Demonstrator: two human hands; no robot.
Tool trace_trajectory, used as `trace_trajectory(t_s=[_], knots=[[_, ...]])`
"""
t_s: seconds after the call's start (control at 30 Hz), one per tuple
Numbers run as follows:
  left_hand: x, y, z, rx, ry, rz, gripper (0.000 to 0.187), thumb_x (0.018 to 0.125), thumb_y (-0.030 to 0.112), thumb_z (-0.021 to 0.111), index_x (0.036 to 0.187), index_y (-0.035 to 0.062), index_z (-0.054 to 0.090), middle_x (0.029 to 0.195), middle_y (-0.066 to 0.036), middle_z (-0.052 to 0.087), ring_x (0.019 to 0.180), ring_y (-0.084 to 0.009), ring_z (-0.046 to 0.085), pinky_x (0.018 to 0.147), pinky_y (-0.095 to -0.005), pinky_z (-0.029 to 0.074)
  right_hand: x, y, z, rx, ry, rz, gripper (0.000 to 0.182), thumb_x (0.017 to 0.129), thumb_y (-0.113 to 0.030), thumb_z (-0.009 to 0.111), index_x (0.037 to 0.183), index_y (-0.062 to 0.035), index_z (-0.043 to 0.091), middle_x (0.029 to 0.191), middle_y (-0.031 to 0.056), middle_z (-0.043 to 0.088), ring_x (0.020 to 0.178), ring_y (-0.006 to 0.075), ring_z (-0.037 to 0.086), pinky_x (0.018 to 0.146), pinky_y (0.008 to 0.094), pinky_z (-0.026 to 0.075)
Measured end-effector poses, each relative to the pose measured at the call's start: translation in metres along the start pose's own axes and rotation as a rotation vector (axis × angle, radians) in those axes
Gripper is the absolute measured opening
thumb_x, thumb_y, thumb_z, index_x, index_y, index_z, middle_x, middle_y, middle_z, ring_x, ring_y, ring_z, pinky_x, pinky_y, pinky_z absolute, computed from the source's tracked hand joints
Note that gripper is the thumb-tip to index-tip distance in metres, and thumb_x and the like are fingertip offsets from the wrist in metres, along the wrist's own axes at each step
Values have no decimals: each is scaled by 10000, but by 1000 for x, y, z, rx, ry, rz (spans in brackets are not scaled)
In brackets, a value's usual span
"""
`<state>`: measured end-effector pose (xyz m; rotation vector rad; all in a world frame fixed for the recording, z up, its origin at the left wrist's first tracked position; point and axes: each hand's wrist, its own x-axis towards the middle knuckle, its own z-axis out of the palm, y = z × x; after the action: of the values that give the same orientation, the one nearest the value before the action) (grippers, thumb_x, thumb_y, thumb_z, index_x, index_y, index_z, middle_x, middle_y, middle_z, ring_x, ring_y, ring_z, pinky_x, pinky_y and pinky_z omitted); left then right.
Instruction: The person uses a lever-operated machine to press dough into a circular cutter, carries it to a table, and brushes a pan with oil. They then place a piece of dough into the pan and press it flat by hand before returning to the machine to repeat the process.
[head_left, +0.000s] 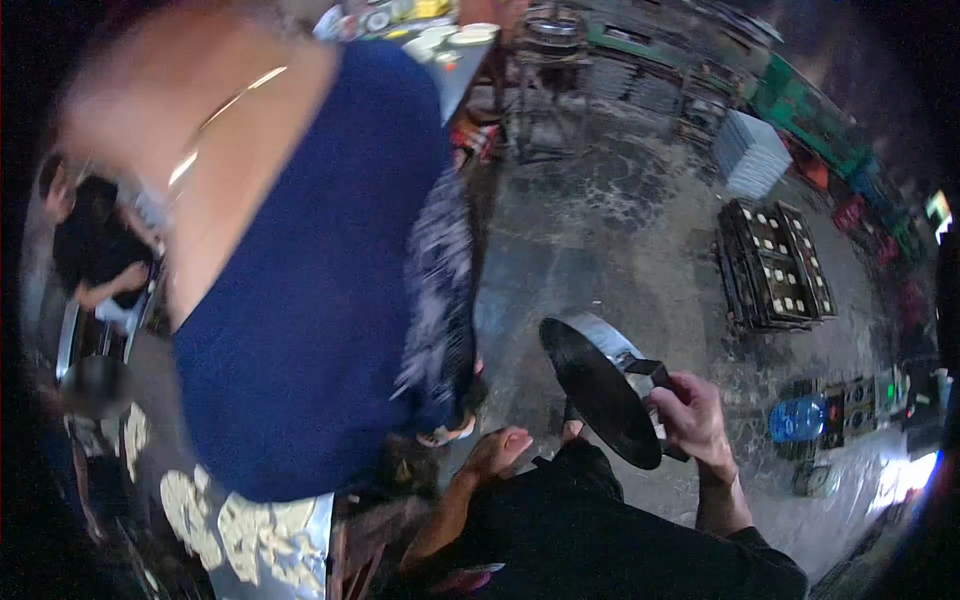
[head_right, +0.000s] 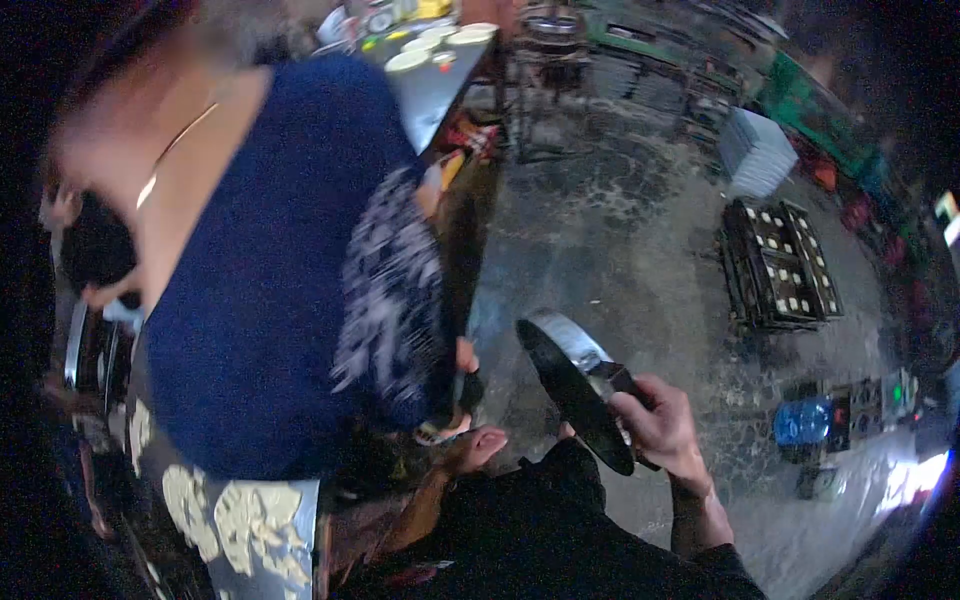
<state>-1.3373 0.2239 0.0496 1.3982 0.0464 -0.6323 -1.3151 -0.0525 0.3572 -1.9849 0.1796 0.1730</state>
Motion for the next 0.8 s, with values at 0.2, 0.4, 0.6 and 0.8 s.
trace_trajectory(t_s=[0.2,0.4,0.6,0.8], knots=[[187,36,68,-691,-106,-199,719,875,655,455,1290,68,476,1133,-105,612,1038,-249,589,855,-423,500,68,9,-105,388,158,79,167,863,-120,635,903,41,620,686,45,602,496,76,537,424,209,409],[272,215,113,-1027,-106,83,579,949,528,411,1278,61,507,1155,-112,613,1063,-263,594,894,-436,487,189,42,-187,937,302,-133,143,943,-155,524,941,-20,474,544,-13,415,357,56,344,312,204,279],[367,282,85,-646,381,98,396,918,182,573,1288,67,493,1086,-74,603,1002,-176,593,828,-330,504,330,112,-187,782,498,187,170,951,-200,529,814,-143,447,534,-89,358,369,14,309,295,184,234],[501,325,-18,-534,506,227,530,894,129,559,1395,56,402,1208,-100,565,1036,-179,570,870,-323,484,514,128,-136,690,405,266,169,947,-164,498,794,-96,474,530,-33,415,385,68,391,323,234,316]])
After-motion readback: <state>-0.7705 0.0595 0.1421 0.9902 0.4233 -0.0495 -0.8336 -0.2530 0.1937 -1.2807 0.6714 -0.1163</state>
